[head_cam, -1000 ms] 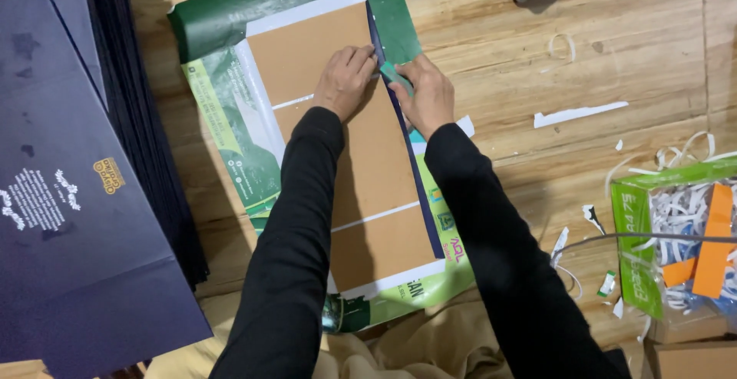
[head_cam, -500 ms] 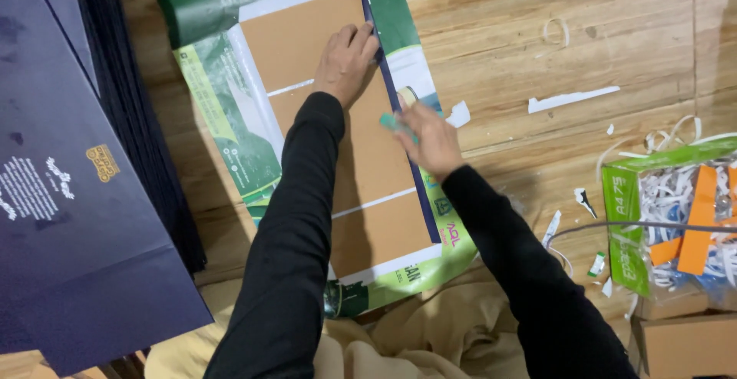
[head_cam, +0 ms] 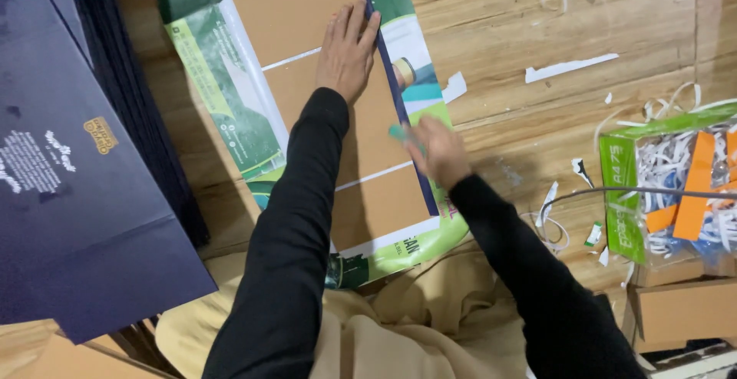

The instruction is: The person applies cardboard rectangles to a printed flyer on the floor. They use a small tool to press and smooth down the surfaces and edges of the cardboard.

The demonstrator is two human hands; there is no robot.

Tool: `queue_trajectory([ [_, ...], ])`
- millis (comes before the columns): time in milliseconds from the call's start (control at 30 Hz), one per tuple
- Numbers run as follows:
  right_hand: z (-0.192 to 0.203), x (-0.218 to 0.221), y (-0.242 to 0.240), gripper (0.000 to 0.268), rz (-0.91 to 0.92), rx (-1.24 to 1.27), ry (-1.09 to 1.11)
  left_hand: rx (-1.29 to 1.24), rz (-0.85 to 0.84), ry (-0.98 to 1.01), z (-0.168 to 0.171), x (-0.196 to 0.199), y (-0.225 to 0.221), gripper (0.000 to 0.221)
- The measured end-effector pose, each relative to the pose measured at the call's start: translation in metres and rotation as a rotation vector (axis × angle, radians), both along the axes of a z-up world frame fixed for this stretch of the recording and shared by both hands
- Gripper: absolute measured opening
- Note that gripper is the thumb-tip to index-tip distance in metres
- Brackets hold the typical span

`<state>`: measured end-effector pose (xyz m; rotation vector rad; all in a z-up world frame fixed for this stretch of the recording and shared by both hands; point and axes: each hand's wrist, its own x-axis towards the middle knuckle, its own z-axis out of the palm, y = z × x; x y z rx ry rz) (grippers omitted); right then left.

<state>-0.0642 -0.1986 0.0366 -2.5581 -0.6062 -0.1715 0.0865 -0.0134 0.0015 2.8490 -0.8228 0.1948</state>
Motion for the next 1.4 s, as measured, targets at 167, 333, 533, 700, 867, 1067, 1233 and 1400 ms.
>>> queue_trajectory([
  [167, 0.010, -0.070, -0.008, 0.021, 0.024, 0.136, 0.342, 0.097, 0.046, -0.028, 0.005, -0.005, -0.007, 0.053],
  [333, -0.003, -0.045, -0.023, 0.026, -0.112, 0.156, 0.161, 0.037, 0.053, 0.069, -0.003, -0.008, -0.001, 0.045],
  [533, 0.020, -0.055, -0.007, 0.013, -0.152, 0.001, -0.007, -0.014, 0.025, 0.132, 0.018, -0.011, 0.003, 0.045],
  [700, -0.023, -0.111, -0.042, 0.042, 0.265, 0.014, 0.370, -0.167, 0.012, -0.007, 0.014, -0.011, 0.006, 0.047],
  [867, 0.012, 0.044, -0.001, 0.027, -0.120, 0.122, -0.077, -0.072, 0.031, -0.014, 0.011, -0.010, 0.007, 0.053],
  [1067, -0.011, 0.088, 0.028, 0.021, -0.161, 0.063, -0.019, -0.090, 0.022, -0.050, 0.008, -0.005, 0.011, 0.052],
  [1233, -0.004, 0.049, 0.031, 0.026, -0.135, 0.018, 0.004, -0.081, 0.026, -0.008, 0.013, -0.010, 0.011, 0.054],
  [1400, 0.006, -0.003, 0.034, 0.018, -0.096, 0.065, 0.100, -0.061, 0.011, 0.034, 0.014, -0.010, 0.010, 0.055],
])
